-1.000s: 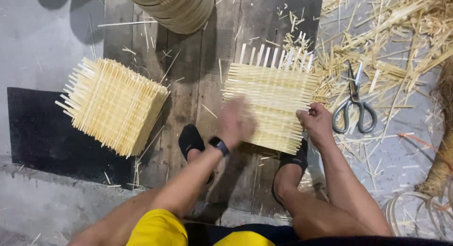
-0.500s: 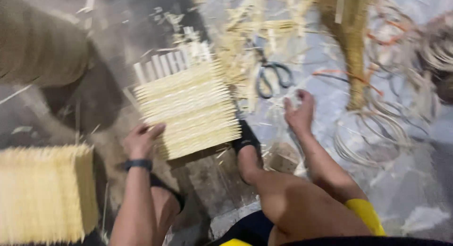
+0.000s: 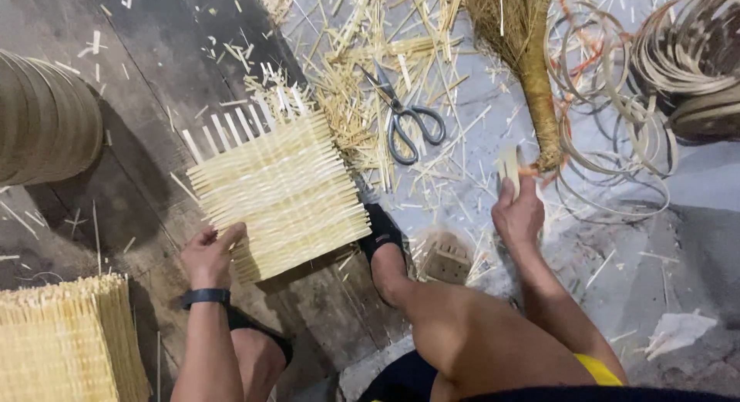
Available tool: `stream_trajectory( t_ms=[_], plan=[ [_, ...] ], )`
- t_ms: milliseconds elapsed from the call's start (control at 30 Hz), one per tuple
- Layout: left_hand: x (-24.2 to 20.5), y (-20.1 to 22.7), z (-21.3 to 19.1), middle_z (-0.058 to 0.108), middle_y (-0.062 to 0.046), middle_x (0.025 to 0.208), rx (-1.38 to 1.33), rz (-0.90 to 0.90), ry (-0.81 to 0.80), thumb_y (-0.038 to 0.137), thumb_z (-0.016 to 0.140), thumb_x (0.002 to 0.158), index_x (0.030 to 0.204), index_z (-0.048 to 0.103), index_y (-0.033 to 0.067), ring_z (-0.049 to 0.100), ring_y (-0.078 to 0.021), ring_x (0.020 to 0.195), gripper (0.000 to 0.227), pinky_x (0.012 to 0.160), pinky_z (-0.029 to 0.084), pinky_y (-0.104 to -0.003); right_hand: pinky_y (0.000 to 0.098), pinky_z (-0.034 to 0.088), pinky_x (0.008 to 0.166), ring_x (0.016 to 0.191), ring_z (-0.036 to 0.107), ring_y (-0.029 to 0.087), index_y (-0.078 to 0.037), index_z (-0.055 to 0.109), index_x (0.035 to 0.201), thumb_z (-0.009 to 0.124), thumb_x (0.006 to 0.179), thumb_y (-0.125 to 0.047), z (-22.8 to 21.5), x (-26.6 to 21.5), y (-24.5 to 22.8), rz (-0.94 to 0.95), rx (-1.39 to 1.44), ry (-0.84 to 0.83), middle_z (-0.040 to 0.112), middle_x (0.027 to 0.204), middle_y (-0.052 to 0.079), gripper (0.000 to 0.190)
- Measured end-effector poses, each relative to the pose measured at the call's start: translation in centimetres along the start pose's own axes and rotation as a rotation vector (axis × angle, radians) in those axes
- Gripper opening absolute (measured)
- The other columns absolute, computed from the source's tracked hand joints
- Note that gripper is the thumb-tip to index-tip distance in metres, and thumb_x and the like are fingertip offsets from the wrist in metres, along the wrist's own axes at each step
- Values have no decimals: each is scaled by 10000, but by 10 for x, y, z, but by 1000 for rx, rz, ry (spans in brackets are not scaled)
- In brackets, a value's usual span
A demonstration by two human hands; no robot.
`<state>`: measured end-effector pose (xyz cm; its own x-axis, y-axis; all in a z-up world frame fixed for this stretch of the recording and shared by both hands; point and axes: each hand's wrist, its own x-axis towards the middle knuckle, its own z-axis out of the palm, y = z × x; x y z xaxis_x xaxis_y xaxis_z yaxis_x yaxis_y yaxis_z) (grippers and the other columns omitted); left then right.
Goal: Trimming and weaving bamboo strips into a circular basket or steamer component.
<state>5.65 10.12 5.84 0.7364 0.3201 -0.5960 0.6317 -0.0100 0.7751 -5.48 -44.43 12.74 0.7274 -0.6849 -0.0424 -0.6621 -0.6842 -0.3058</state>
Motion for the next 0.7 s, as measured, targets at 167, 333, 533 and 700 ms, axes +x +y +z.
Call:
stream_trajectory(
  t_ms=[167,333,533,700],
  plan=[
    [-2,6,0,740,-56,960,6,-39,7,111,893,766,1055,713,-21,679,-123,789,365,688,557,-276,516,516,720,789,681,419,-78,662,1178,618,1025,-219,4,34,-71,-303,205,112,689,881,210,212],
    [14,-8,3,736,-57,976,4,42,-29,132,903,779,1048,731,-27,651,-110,793,357,696,530,-261,468,528,737,807,676,389,-96,759,818,722,823,-220,71,91,-51,-682,42,151,695,836,167,130],
    [14,-3,-3,627,-42,880,188,-24,33,172,940,812,997,671,-70,551,-120,727,406,595,481,-312,446,537,761,825,700,326,-136,818,974,813,852,-366,55,85,-78,-243,28,-340,748,898,130,261],
    [3,-3,-2,708,-36,902,48,-13,-23,158,908,765,1014,719,-22,633,-111,743,361,628,522,-295,380,530,854,923,725,280,-130,779,1117,743,938,-306,40,114,-42,-402,330,-336,756,981,137,254]
  ],
)
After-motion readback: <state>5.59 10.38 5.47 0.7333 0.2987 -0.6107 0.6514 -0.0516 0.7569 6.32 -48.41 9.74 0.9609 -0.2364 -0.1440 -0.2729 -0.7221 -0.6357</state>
